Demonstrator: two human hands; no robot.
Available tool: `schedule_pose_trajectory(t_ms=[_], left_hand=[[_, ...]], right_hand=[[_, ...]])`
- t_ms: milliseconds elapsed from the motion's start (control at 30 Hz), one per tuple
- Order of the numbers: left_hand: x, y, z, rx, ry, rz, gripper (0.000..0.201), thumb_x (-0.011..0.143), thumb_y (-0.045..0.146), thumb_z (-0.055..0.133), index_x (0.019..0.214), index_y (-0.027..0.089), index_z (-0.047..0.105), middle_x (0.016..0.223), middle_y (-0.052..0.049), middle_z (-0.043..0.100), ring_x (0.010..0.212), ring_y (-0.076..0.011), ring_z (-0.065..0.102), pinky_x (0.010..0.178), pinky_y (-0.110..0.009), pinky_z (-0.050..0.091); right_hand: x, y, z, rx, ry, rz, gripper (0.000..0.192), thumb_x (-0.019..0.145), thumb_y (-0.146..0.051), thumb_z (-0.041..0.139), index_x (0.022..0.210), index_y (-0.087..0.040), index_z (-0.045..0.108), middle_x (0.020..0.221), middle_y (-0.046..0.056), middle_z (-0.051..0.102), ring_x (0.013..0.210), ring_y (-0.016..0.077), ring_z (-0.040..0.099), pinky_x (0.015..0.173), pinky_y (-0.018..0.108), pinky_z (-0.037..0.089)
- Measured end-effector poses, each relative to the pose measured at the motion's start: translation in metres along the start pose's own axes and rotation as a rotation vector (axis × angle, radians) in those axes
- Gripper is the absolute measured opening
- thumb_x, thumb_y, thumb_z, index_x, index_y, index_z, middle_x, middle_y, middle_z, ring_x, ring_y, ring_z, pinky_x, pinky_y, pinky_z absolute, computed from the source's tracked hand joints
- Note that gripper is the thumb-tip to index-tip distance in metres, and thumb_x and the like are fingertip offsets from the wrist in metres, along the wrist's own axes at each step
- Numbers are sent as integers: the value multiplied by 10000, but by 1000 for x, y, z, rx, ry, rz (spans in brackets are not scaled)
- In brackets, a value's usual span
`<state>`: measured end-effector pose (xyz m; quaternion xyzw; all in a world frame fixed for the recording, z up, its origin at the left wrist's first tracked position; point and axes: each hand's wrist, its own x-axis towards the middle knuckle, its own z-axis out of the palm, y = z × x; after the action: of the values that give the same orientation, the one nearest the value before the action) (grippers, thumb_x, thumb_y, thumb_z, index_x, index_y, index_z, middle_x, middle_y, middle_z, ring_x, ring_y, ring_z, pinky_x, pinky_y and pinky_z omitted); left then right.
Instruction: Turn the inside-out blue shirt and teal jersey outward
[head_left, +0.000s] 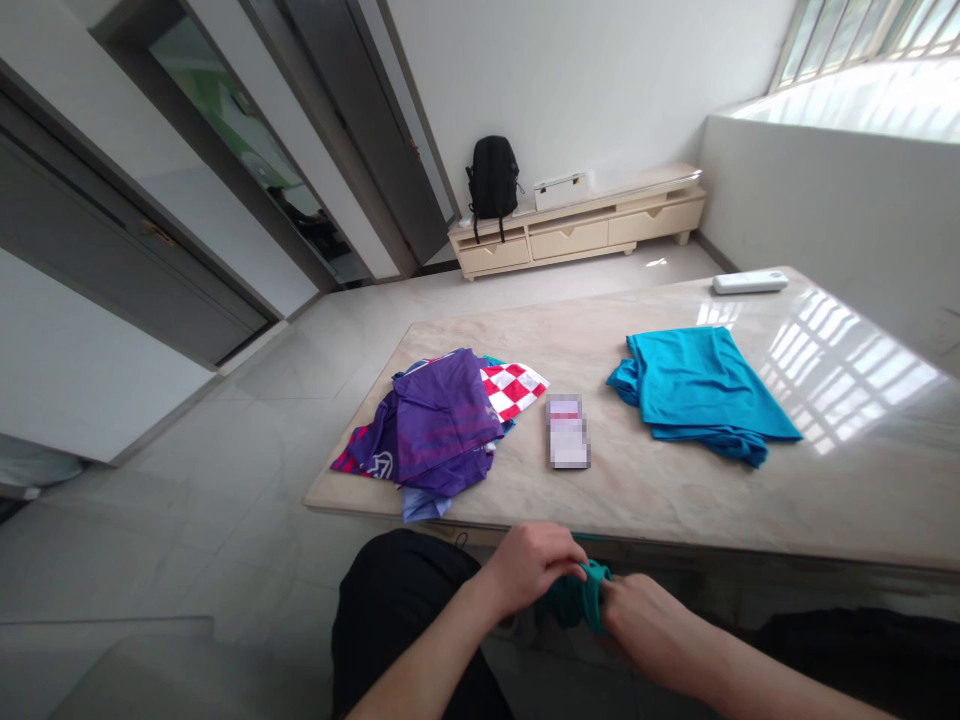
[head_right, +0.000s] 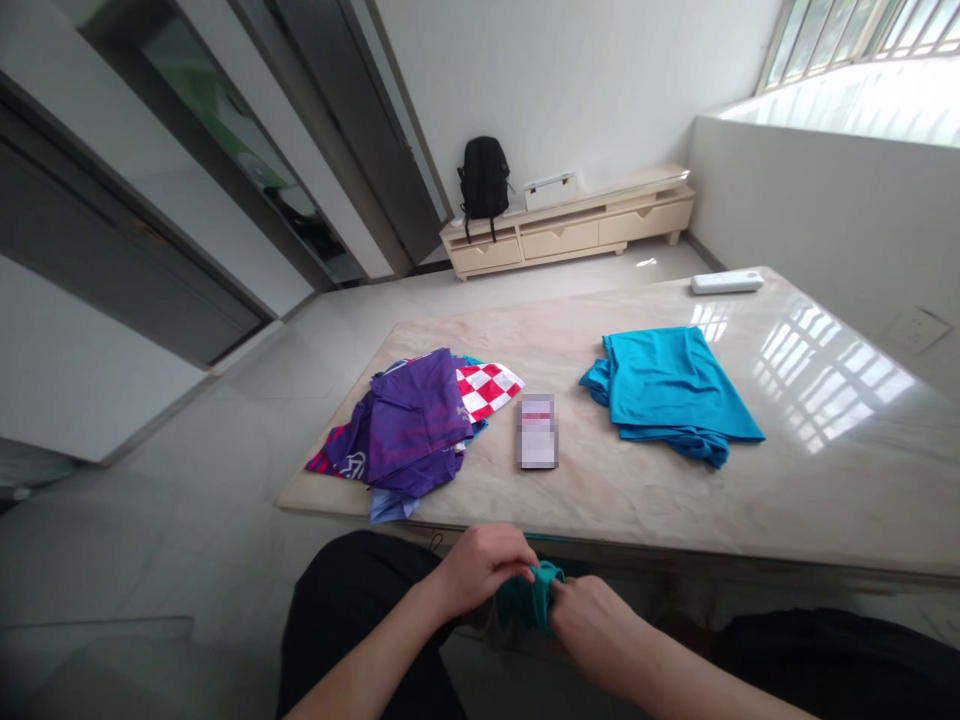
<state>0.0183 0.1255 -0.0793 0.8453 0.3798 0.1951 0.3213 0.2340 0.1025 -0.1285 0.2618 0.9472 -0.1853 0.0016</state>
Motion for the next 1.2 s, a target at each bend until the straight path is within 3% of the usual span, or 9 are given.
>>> schedule_pose_trajectory(t_ms=[200,467,567,633,733,833,900,1067,1200], left_hand=[[-1,0,-9,0,125,-118,222,987,345,608,928,208,773,861,-24,757,825,-162,686,795,-239,494],[-3,-11,-13,135,-40,-114,150,975,271,626,1034,220,754,972,-26,772,929,-186,695,863,-260,510],[-4,0,-13,140,-28,-97,129,962,212,629,1030,212,739,981,-28,764,933,-191,685,882,-280,508],[-7,23,-12,121,58,-91,97,944,177,640,981,206,725,952,-31,751,918,-200,669,883,-302,502],[-19,75,-7,11,324,-114,102,933,118,616,921,202,673,905,-34,706,917,-208,632,854,-314,491],[-36,124,4,-155,658,-77,162,963,98,516,1034,212,607,966,-56,646,960,-210,606,858,-323,490],[-41,138,18,-182,788,-52,203,971,94,477,1097,219,576,996,-66,626,971,-214,598,872,-335,484],[-27,125,53,-127,717,-121,197,955,55,469,946,213,586,882,-39,630,863,-199,603,783,-300,466],[-24,122,52,-189,727,-46,172,986,100,454,1005,213,582,916,-37,636,880,-186,618,807,-292,475]], right_hand=[[1,20,5,11,2,1,52,814,-164,683,848,-199,700,779,32,756,657,208,719,514,288,326],[-12,17,-26,-131,4,143,130,827,-81,618,801,-185,691,634,41,713,546,218,677,493,333,138],[-22,12,-39,-217,6,182,189,818,-32,600,824,-190,704,647,34,711,554,233,677,495,349,138],[-33,4,-53,-271,6,184,188,799,-28,619,769,-193,705,658,37,709,566,240,673,489,355,169],[-61,-21,-83,-337,98,185,145,727,-74,695,667,-204,673,683,49,696,624,248,663,497,349,269],[-90,-52,-109,-355,274,160,80,745,-143,670,766,-220,667,852,68,721,768,243,670,579,330,397],[-103,-63,-114,-367,344,146,88,782,-152,612,824,-221,644,902,69,725,788,224,672,611,312,424],[-104,-50,-111,-478,328,175,233,696,9,550,647,-217,576,534,-2,608,444,196,579,482,328,284],[-104,-54,-136,-398,191,173,194,740,-38,599,755,-222,659,632,-3,675,523,200,642,507,314,297]])
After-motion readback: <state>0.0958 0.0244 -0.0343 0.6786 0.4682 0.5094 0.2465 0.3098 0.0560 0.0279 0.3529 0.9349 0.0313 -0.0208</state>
